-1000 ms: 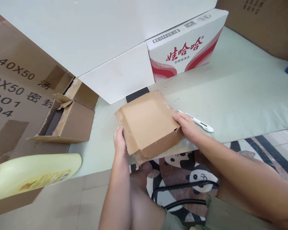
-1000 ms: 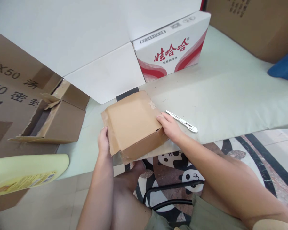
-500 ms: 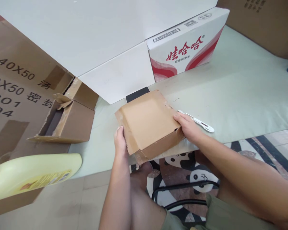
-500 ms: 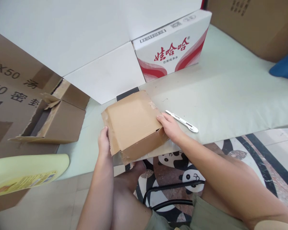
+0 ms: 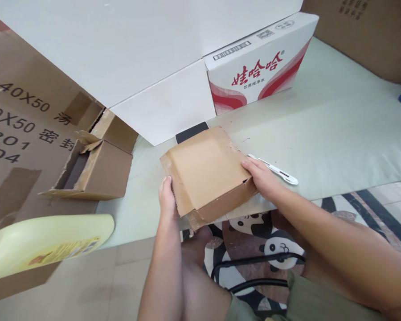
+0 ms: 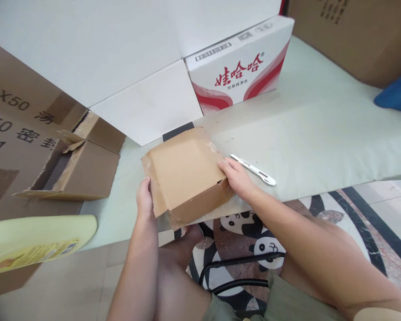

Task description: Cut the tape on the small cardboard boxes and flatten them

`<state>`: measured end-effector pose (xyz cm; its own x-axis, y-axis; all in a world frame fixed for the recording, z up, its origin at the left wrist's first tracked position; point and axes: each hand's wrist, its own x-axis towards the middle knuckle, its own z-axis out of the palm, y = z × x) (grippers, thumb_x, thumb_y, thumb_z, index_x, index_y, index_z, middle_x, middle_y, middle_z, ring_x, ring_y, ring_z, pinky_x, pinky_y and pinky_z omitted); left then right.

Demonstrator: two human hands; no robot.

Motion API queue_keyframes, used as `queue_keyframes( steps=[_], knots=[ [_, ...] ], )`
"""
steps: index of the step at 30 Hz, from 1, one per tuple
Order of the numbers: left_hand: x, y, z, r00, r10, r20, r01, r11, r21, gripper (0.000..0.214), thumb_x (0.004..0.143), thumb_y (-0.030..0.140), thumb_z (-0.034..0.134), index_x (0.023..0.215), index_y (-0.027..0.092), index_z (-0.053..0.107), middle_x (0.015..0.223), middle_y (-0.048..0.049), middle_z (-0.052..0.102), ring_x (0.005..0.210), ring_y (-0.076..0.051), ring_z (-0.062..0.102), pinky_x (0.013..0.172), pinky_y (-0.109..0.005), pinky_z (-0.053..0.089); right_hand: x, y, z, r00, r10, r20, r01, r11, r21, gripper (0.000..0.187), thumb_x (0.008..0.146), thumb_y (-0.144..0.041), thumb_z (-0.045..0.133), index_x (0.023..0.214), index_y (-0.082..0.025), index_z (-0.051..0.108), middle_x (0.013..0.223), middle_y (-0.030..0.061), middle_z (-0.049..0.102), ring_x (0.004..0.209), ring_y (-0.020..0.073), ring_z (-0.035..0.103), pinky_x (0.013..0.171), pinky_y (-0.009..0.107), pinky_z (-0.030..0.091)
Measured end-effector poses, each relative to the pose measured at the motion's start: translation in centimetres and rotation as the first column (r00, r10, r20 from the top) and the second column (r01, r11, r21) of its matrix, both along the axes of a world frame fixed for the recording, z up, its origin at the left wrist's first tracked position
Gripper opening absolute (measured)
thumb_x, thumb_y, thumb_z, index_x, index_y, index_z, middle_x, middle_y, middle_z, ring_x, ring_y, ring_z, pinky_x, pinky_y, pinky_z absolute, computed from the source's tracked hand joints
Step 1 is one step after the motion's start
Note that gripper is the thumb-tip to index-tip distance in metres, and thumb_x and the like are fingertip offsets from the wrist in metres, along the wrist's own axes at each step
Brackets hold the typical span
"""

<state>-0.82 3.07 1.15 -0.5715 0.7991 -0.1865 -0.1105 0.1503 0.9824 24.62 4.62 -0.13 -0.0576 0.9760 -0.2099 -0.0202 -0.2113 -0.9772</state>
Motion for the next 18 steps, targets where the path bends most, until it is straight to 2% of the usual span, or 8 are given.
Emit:
queue_keyframes(
  steps=[8,18],
  knots=[
    [0.17,0.14,0.29,1.000,0.005,0.007,-0.006,1.000,0.014,0.033,0.059,0.049,0.067,0.067,0.019,0.054,0.063,0.0025,0.055,0.060,-0.014,0.051,0.056,-0.026,0.042,0.04,0.08,-0.28,1.000,0.000,0.008,0.000,1.000,-0.005,0.025,0.083,-0.049,0.050,0.078,-0.026,0.061,0.087,0.0017,0.065,0.089,0.0252,0.058,0.085,0.039,0.043],
    [0.21,0.00,0.39,1.000,0.002,-0.012,-0.002,1.000,0.005,0.036,0.059,0.050,0.068,0.065,0.020,0.051,0.062,0.0027,0.053,0.060,-0.014,0.051,0.056,-0.027,0.041,0.03,-0.02,0.22,1.000,-0.001,0.028,0.001,1.000,-0.009,0.024,0.083,-0.047,0.049,0.079,-0.027,0.061,0.090,0.0021,0.066,0.093,0.0257,0.058,0.089,0.040,0.042]
  ],
)
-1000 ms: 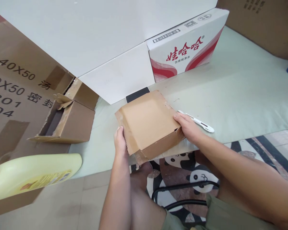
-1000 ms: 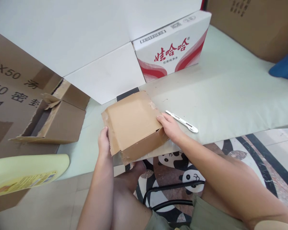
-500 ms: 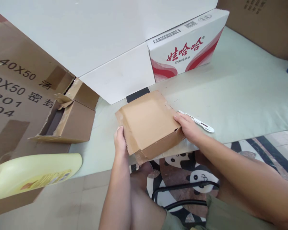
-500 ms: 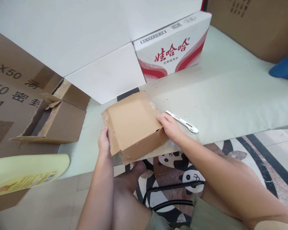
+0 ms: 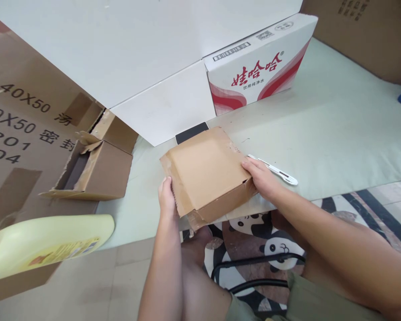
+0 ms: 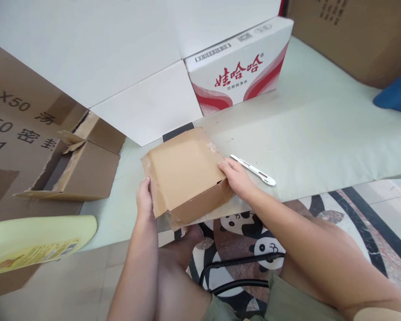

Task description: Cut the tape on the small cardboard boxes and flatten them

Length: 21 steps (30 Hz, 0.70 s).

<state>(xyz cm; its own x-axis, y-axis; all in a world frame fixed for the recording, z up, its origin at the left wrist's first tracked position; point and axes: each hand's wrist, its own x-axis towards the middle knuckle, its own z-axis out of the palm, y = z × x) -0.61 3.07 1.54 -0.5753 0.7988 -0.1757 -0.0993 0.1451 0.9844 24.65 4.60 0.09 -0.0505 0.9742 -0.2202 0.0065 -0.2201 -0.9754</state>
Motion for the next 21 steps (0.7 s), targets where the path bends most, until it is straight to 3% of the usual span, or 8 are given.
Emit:
queue_keyframes(
  steps=[21],
  knots=[
    [-0.31,0.10,-0.39,0.999,-0.017,-0.035,0.017,1.000,0.019,0.035,0.064,0.051,0.067,0.066,0.020,0.051,0.063,0.0024,0.053,0.060,-0.015,0.052,0.058,-0.027,0.042,-0.04,0.09,-0.13,1.000,0.008,-0.017,-0.008,1.000,0.007,0.024,0.084,-0.047,0.049,0.079,-0.026,0.060,0.089,0.0019,0.066,0.091,0.0249,0.058,0.088,0.040,0.043]
  ],
)
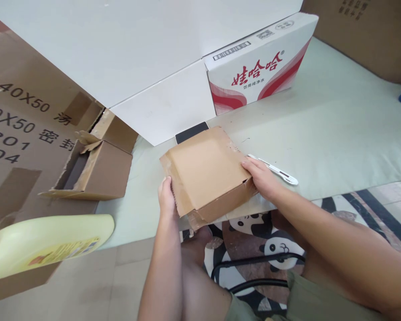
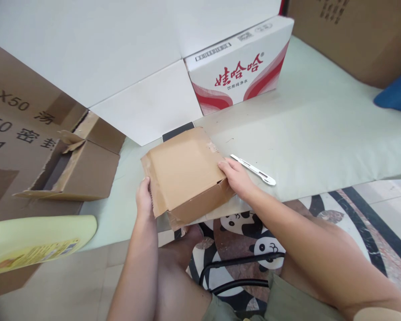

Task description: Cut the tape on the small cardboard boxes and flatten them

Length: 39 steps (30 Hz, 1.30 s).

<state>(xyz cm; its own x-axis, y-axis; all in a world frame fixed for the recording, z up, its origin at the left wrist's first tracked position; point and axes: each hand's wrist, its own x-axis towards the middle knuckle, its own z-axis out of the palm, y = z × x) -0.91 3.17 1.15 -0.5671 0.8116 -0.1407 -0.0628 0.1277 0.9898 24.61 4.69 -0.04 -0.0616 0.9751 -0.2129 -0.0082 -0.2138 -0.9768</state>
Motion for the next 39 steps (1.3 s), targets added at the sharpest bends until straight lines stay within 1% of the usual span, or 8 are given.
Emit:
queue_keyframes(
  steps=[5,10,19,25,30,39],
  knots=[
    [0.14,0.02,0.14,1.000,0.012,0.024,-0.011,1.000,-0.009,0.035,0.061,0.050,0.069,0.065,0.020,0.052,0.063,0.0023,0.054,0.059,-0.014,0.052,0.056,-0.027,0.044,0.09,0.03,-0.16,1.000,0.004,0.016,-0.004,1.000,0.006,0.025,0.085,-0.047,0.048,0.080,-0.026,0.060,0.090,0.0015,0.066,0.092,0.0246,0.059,0.088,0.039,0.043],
    [0.26,-0.04,0.25,0.999,0.014,0.043,-0.013,1.000,-0.005,0.033,0.061,0.049,0.069,0.067,0.019,0.055,0.064,0.0015,0.057,0.061,-0.015,0.054,0.056,-0.028,0.046,0.14,-0.06,-0.29,1.000,0.009,0.005,-0.009,1.000,0.006,0.025,0.086,-0.048,0.048,0.080,-0.026,0.059,0.092,0.0012,0.067,0.094,0.0251,0.060,0.088,0.039,0.044],
    [0.34,-0.05,0.32,1.000,0.008,0.030,-0.008,1.000,0.002,0.034,0.061,0.050,0.068,0.066,0.019,0.054,0.065,0.0012,0.055,0.061,-0.015,0.052,0.057,-0.028,0.044,0.06,-0.11,0.23,0.999,0.010,0.033,-0.010,1.000,-0.004,0.026,0.085,-0.049,0.047,0.078,-0.026,0.058,0.089,0.0018,0.068,0.093,0.0258,0.060,0.089,0.041,0.045],
    [0.14,-0.02,-0.09,0.999,0.009,0.040,-0.009,1.000,-0.007,0.032,0.062,0.048,0.067,0.067,0.019,0.055,0.065,0.0016,0.057,0.062,-0.015,0.054,0.058,-0.027,0.044,0.07,-0.06,-0.13,1.000,0.001,-0.005,-0.001,1.000,0.001,0.024,0.084,-0.048,0.049,0.076,-0.027,0.058,0.089,0.0011,0.066,0.092,0.0250,0.059,0.088,0.041,0.044],
    [-0.01,0.07,-0.46,0.998,0.015,0.065,-0.013,1.000,-0.028,0.034,0.062,0.050,0.067,0.070,0.019,0.056,0.067,0.0018,0.058,0.062,-0.014,0.054,0.059,-0.027,0.045,0.01,-0.04,-0.06,1.000,0.005,-0.004,-0.005,1.000,0.002,0.025,0.084,-0.049,0.049,0.076,-0.027,0.058,0.087,0.0013,0.066,0.090,0.0251,0.059,0.087,0.041,0.044],
    [0.23,0.00,-0.08,0.997,0.027,0.071,-0.024,0.999,-0.046,0.034,0.061,0.050,0.067,0.070,0.020,0.054,0.068,0.0014,0.056,0.063,-0.015,0.053,0.060,-0.028,0.045,-0.06,-0.03,-0.01,1.000,0.004,0.004,-0.004,1.000,-0.004,0.026,0.084,-0.049,0.048,0.078,-0.027,0.059,0.087,0.0014,0.067,0.092,0.0253,0.060,0.088,0.040,0.046]
  ],
)
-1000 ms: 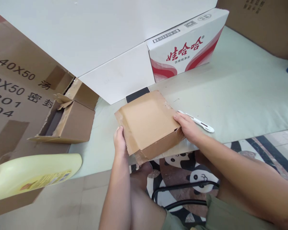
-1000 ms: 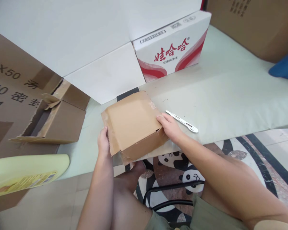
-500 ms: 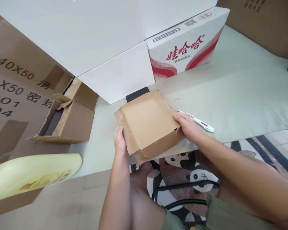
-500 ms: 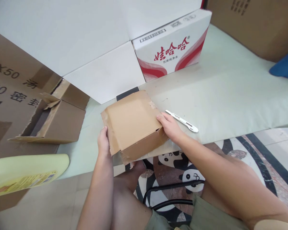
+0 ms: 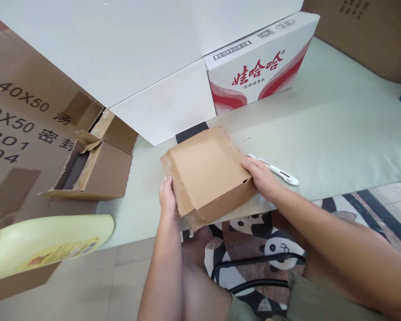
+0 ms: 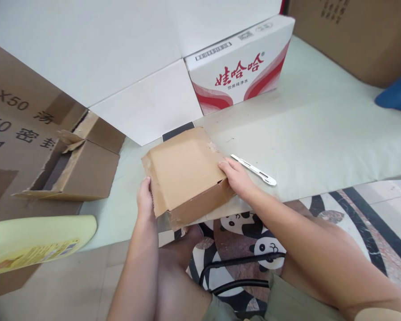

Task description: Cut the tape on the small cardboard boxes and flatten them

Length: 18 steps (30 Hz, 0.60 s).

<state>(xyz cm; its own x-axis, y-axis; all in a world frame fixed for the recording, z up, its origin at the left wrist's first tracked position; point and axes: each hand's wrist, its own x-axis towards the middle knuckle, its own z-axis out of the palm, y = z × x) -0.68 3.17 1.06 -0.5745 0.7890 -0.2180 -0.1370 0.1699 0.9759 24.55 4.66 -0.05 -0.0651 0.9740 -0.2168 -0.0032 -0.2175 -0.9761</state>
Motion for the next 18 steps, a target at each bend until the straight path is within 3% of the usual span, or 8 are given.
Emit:
queue_keyframes(
  steps=[18],
  knots=[
    [0.06,0.04,0.03,1.000,-0.007,-0.013,0.007,1.000,0.011,0.035,0.060,0.051,0.068,0.068,0.020,0.054,0.067,0.0017,0.055,0.063,-0.015,0.052,0.062,-0.029,0.043,0.00,-0.05,0.19,0.999,-0.001,0.036,0.001,1.000,-0.004,0.026,0.084,-0.049,0.047,0.078,-0.026,0.058,0.091,0.0017,0.068,0.095,0.0257,0.060,0.089,0.041,0.045]
  ],
)
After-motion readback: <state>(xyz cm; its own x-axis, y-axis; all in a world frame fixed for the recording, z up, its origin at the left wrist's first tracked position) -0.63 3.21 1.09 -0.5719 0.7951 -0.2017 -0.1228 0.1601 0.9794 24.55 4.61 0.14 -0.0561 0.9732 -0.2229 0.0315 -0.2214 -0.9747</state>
